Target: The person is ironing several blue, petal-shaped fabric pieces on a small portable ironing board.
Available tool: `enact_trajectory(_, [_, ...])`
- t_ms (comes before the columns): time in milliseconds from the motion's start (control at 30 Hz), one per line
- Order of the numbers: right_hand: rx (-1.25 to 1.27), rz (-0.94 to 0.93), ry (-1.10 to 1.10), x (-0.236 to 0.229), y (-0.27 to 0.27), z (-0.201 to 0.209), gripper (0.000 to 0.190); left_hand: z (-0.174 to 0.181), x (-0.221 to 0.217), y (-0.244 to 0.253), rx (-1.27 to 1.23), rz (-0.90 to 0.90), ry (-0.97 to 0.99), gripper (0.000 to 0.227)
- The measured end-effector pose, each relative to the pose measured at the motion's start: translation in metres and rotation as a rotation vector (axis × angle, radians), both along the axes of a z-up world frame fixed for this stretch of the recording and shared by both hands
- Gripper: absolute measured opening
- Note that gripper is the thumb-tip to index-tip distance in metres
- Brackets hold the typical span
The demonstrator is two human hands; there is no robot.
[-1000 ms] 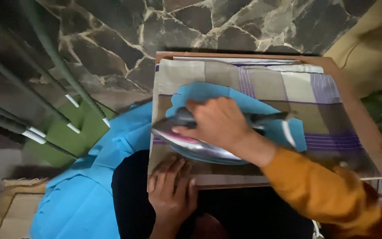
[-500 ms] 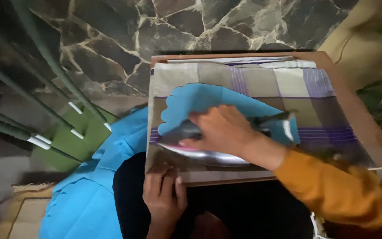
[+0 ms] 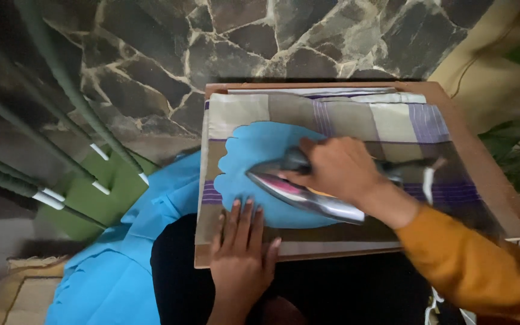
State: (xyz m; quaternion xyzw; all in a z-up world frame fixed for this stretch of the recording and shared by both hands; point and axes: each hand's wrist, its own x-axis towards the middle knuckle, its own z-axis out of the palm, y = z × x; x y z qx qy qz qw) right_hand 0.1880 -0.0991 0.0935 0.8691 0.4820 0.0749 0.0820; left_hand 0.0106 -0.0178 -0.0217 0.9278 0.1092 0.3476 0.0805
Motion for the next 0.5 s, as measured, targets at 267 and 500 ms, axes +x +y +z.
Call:
enact_trajectory(267, [0.002, -0.024, 0.107, -0.001, 0.085, 0.010, 0.053, 0.008, -0.003, 0.001, -0.004, -0.012, -0.057, 0.046])
enact_trajectory(500, [0.126, 0.054, 0.083, 0.011, 0.090, 0.001, 0.057, 0.009, -0.003, 0.000, 0.001, 0.000, -0.105, 0.043])
